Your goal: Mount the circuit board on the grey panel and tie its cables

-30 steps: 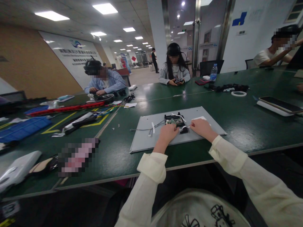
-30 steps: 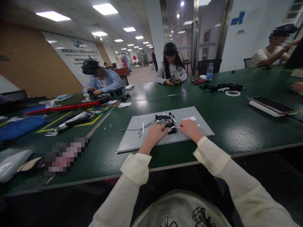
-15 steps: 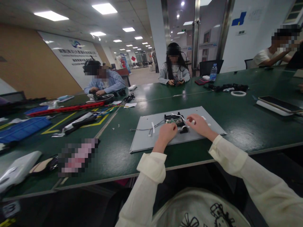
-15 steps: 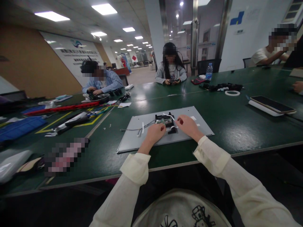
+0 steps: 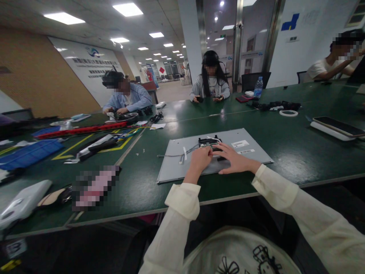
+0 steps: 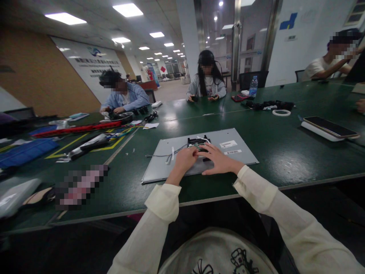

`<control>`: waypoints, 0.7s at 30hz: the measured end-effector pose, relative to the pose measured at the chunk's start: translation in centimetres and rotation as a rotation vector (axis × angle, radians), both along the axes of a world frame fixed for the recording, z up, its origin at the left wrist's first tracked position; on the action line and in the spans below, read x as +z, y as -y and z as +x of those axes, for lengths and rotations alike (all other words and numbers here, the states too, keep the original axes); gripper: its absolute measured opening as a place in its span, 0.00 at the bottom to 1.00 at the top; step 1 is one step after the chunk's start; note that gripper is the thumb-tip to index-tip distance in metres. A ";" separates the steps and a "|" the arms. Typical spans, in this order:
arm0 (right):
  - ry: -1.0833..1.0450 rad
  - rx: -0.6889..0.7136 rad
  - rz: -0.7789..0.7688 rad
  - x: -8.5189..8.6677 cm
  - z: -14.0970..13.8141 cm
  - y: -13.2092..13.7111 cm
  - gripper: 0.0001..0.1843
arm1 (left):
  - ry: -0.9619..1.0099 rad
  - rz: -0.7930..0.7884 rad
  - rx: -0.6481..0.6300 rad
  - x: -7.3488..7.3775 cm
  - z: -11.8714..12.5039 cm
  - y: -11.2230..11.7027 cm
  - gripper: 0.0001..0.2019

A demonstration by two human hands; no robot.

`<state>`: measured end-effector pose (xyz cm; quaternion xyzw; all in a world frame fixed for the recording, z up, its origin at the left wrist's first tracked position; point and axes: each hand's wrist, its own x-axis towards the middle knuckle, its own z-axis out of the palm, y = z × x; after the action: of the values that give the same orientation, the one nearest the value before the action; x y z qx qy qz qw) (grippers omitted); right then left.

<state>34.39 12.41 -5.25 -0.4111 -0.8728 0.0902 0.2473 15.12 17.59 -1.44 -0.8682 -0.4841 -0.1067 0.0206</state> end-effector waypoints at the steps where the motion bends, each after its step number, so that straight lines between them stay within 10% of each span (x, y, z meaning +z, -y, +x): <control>1: 0.016 0.007 -0.002 0.0 0.0 0.0 0.47 | 0.001 0.001 0.000 0.0 -0.1 0.0 0.10; 21: 0.035 -0.074 -0.051 0.0 -0.1 0.1 0.50 | 0.098 0.101 0.141 -0.1 -0.3 -0.1 0.16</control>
<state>34.26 12.35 -5.25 -0.4507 -0.8587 0.0961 0.2244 14.83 17.71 -1.53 -0.8237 -0.5384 -0.1715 0.0482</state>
